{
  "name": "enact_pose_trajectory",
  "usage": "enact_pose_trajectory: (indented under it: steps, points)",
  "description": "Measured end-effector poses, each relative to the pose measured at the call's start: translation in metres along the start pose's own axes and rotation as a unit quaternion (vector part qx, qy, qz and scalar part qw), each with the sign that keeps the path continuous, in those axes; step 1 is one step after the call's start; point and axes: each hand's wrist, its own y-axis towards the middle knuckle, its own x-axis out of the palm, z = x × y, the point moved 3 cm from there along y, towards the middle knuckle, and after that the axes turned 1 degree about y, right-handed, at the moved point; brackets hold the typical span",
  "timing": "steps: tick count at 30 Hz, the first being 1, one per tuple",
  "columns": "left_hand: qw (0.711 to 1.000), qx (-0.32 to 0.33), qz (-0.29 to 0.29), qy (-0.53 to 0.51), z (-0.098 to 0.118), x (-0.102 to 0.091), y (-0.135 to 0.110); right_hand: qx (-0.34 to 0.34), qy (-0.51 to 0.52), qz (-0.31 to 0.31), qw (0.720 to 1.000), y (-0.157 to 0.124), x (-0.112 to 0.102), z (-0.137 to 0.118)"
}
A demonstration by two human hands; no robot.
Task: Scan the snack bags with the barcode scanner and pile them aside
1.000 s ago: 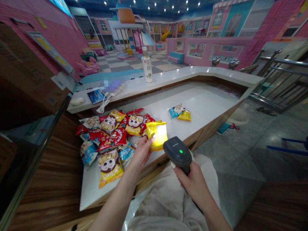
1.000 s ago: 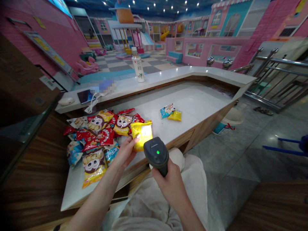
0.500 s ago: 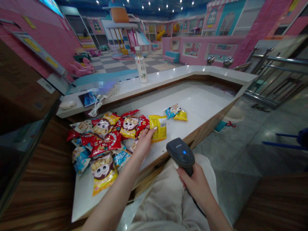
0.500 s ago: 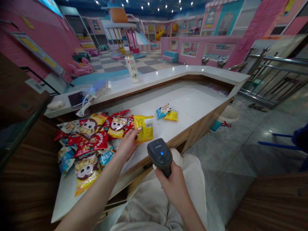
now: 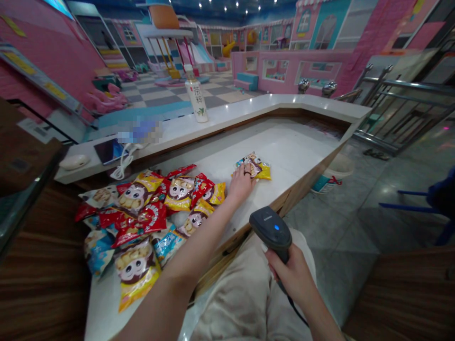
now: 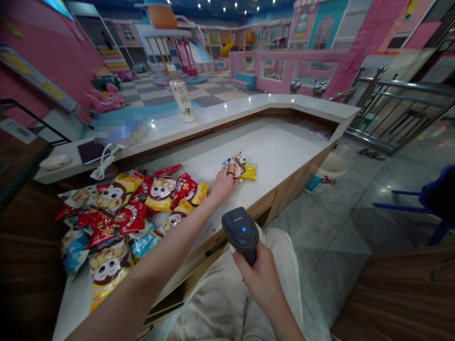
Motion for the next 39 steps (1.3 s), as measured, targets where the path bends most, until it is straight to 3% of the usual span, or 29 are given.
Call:
enact_pose_trajectory:
  steps: [6,11,14,18,22,25,29,34,39]
  points:
    - [0.997,-0.012,-0.030,0.068,0.006,0.023,0.025,0.003,-0.010,0.009,1.000,0.004,-0.004,0.000]
    - [0.999,-0.003,-0.023,0.043,0.015,0.010,0.028,0.006,-0.013,0.007,1.000,0.003,-0.006,0.005]
    - [0.999,0.032,0.003,0.001,0.027,-0.013,-0.006,0.007,-0.012,0.011,1.000,0.001,-0.007,0.005]
    - [0.997,0.050,0.046,-0.042,0.030,-0.050,-0.086,0.001,-0.011,-0.002,1.000,-0.005,-0.005,0.003]
    - [0.997,0.010,0.079,-0.026,0.008,-0.081,-0.160,0.000,-0.011,-0.020,1.000,-0.013,0.001,0.003]
    - [0.994,-0.048,0.102,0.001,-0.017,-0.095,-0.194,0.001,-0.009,-0.030,1.000,-0.018,0.006,0.005]
    - [0.989,-0.076,0.116,0.051,-0.039,-0.100,-0.213,0.004,0.000,-0.042,0.999,-0.023,0.012,0.004]
    - [0.986,-0.056,0.108,0.118,-0.047,-0.095,-0.214,-0.016,-0.011,-0.040,0.999,-0.028,0.011,-0.003]
    - [0.991,-0.056,0.107,0.066,-0.045,-0.099,-0.214,-0.024,-0.022,-0.038,0.999,-0.030,0.010,-0.008]
